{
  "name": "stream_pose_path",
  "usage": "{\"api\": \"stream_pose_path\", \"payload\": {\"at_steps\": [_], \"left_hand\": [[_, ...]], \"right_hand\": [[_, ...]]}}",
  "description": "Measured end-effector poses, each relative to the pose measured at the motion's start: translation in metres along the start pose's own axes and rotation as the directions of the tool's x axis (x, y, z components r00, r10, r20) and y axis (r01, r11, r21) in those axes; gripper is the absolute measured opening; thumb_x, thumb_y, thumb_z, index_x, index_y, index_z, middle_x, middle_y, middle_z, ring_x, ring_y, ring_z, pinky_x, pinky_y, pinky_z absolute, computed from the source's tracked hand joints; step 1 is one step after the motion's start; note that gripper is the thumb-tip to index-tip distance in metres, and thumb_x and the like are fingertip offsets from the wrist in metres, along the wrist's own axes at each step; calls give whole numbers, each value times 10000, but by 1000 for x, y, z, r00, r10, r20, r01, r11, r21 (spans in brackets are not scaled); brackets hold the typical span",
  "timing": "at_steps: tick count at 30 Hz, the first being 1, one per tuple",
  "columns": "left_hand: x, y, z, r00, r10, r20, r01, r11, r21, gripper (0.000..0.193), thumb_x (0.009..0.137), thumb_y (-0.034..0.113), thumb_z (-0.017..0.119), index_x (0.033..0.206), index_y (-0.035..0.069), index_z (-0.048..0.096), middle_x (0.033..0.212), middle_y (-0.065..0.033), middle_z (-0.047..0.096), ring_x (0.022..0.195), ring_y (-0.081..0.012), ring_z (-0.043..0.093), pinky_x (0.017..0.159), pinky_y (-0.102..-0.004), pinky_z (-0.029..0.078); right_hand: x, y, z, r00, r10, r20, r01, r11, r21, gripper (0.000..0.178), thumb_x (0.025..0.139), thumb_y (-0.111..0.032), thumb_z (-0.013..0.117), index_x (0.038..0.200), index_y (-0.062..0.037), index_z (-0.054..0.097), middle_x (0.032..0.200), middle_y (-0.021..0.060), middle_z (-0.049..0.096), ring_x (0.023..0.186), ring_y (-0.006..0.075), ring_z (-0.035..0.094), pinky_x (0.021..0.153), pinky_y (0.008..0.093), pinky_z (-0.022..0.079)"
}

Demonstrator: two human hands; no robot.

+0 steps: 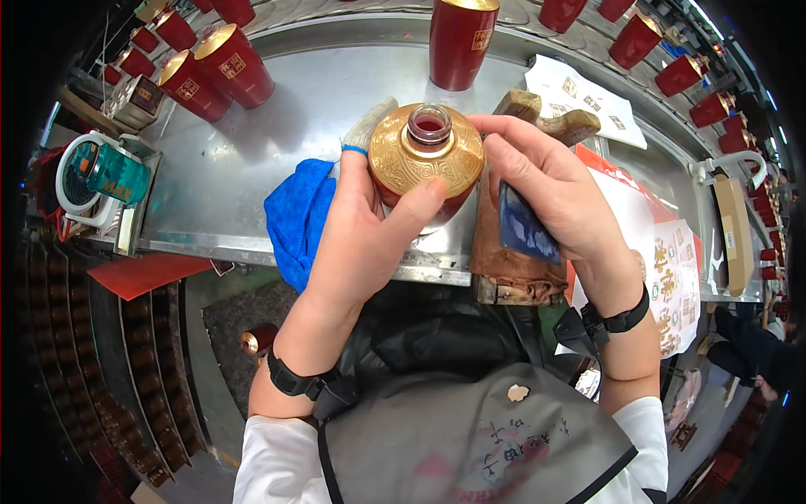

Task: The worker applies decorative gold labels and small informational stickers to red liquor bottles on a production line.

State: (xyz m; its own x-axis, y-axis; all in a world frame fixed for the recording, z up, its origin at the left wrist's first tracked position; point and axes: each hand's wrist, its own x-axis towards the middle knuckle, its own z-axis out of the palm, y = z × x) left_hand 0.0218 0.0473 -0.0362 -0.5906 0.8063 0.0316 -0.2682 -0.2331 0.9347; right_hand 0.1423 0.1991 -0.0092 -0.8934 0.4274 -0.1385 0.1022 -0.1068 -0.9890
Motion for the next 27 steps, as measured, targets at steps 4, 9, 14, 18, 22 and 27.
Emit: {"api": "stream_pose_path", "payload": {"at_steps": [4, 9, 14, 18, 22, 27], "left_hand": [[-1, -2, -6, 998, 7, 59, -10, 999, 47, 744, 858, 42, 697, 1436, -43, 237, 1345, -139, 486, 1233, -185, 518, 1039, -346, 434], [-2, -12, -19, 985, 95, 144, -121, 975, 187, 943, 776, 41, 754, 1499, -15, 151, 1397, -156, 451, 1317, -217, 451, 1107, -363, 354], [5, -9, -24, 953, 240, 185, -293, 883, 366, 931, 747, -16, 752, 1500, 2, 205, 1427, -153, 433, 1332, -230, 442, 1115, -366, 347], [4, -8, -20, 934, 297, 200, -355, 839, 412, 903, 738, -75, 737, 1495, 17, 253, 1429, -139, 442, 1318, -224, 458, 1102, -371, 374], [3, -10, -19, 948, 273, 166, -318, 852, 416, 893, 746, -79, 731, 1493, 13, 252, 1408, -138, 466, 1292, -221, 483, 1081, -370, 405], [2, -9, -17, 953, 275, 124, -302, 862, 406, 883, 733, 50, 820, 1459, 19, 319, 1374, -126, 502, 1262, -215, 515, 1074, -362, 393]], "right_hand": [[0, 3, 1, 1000, 0, -9, 0, 1000, -24, 431, 982, -325, 616, 1293, -30, 568, 766, -74, 578, 674, -22, 472, 584, 165, 382], [-9, -2, -4, 1000, -2, -31, 5, 996, 84, 398, 992, -324, 597, 1272, -41, 592, 895, -51, 595, 775, -12, 496, 670, 158, 423], [-36, -1, -2, 994, 6, -107, 6, 994, 113, 380, 986, -180, 588, 1322, -13, 526, 996, 4, 645, 902, 44, 592, 771, 191, 483], [-56, 3, 12, 996, 22, -86, -4, 979, 203, 371, 928, -18, 616, 1280, 3, 503, 1017, 31, 638, 931, 58, 597, 798, 200, 495], [-57, 13, 16, 997, 32, -63, -19, 980, 199, 299, 911, -9, 648, 1182, -3, 520, 1003, 19, 640, 895, 36, 598, 764, 175, 484], [-56, 10, 20, 995, 4, -102, 13, 986, 169, 275, 906, -8, 656, 1145, -7, 520, 985, 16, 639, 862, 23, 591, 735, 163, 475]]}}
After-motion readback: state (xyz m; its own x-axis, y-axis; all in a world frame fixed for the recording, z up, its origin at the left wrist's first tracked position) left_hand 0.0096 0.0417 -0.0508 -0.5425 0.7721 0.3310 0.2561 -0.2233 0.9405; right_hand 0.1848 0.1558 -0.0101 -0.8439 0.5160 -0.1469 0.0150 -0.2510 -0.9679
